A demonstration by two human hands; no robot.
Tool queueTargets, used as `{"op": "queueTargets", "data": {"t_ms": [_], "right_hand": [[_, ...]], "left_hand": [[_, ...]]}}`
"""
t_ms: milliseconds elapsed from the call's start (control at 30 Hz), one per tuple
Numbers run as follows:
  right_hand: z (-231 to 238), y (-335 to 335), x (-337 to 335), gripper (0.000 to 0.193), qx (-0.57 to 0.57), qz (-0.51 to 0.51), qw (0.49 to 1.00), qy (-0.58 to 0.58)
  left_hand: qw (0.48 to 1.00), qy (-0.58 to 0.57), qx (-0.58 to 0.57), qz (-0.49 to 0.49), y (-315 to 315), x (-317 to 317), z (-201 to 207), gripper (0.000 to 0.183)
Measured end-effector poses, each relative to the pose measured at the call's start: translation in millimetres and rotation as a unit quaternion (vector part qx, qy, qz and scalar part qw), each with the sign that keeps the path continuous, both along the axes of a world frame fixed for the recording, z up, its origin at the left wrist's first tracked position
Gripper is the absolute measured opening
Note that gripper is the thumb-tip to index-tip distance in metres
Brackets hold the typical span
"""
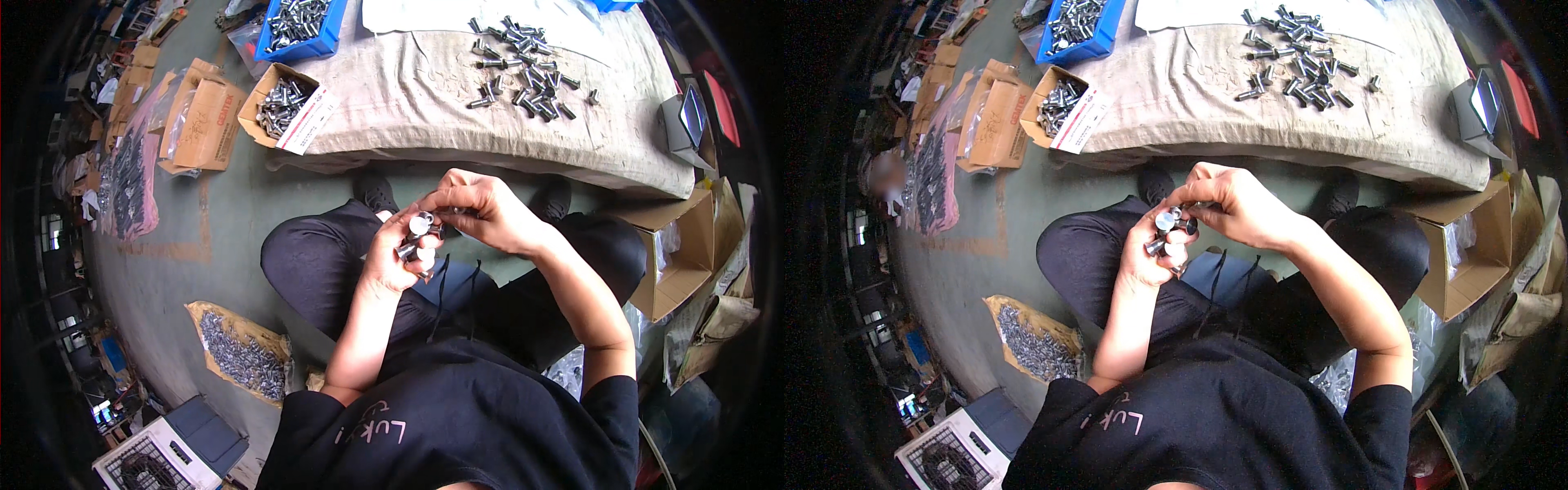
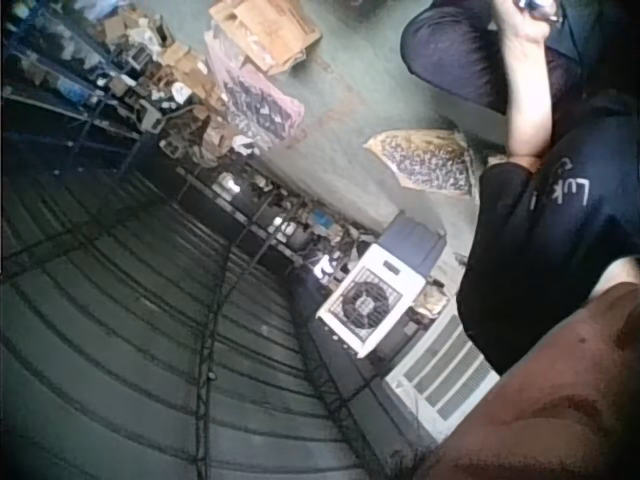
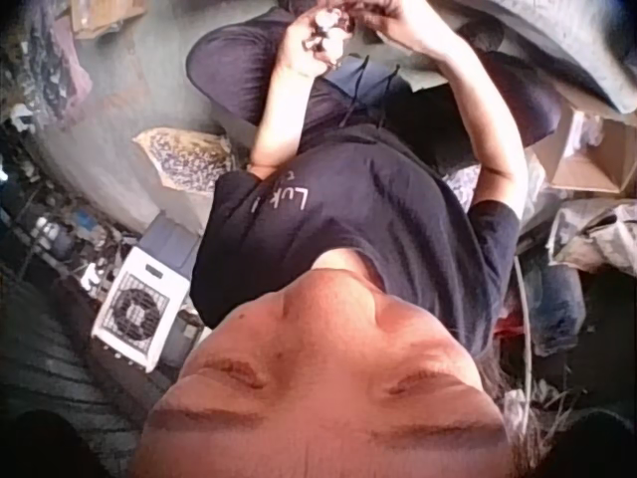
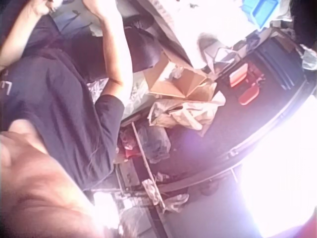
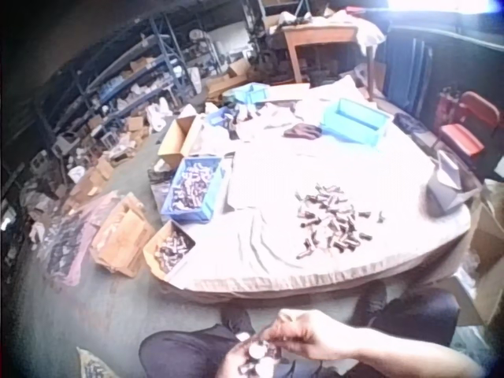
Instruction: The person picks up metal parts from the table and assembles them together by hand.
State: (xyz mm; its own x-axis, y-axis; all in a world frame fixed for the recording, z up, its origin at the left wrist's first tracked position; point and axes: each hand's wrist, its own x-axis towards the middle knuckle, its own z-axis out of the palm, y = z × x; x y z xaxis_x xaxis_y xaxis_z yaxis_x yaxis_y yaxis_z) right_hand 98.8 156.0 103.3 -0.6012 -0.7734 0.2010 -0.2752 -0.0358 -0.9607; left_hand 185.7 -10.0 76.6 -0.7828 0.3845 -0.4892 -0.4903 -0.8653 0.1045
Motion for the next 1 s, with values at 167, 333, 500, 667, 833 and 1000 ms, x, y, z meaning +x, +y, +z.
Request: {"op": "queueTargets", "data": {"t_ms": [167, 333, 500, 667, 833, 1000], "right_hand": [[8.9, 4.0, -1.5, 0.026, 0.015, 0.043, 0.996, 0.071], [17.2, 2.1, 2.3, 0.029, 0.053, 0.052, 0.997, 0.036], [11.2, 1.4, 5.9, 0.024, -0.005, 0.027, 0.998, 0.052], [9.0, -0.3, 12.7, 0.016, -0.022, -0.04, 0.993, 0.109], [17.1, 5.1, 10.5, 0.014, -0.081, -0.107, 0.949, -0.284], [8.4, 8.7, 1.9, 0.015, -0.238, -0.081, 0.842, -0.478]], "left_hand": [[0.994, 0.078, -0.068, -0.026, -1.1, 4.8, -8.8, 0.031], [0.991, 0.094, -0.092, 0.003, 5.9, 5.2, -7.5, 0.032], [0.986, 0.14, -0.083, 0.021, 8.5, 6.6, -3.6, 0.038], [0.974, 0.194, -0.119, 0.005, 6.7, 2.6, -0.5, 0.047], [0.974, 0.189, -0.119, 0.026, 11.4, 7.2, 2.8, 0.053], [0.962, 0.236, -0.137, 0.016, 10.9, 2.8, 6.6, 0.055]]}}
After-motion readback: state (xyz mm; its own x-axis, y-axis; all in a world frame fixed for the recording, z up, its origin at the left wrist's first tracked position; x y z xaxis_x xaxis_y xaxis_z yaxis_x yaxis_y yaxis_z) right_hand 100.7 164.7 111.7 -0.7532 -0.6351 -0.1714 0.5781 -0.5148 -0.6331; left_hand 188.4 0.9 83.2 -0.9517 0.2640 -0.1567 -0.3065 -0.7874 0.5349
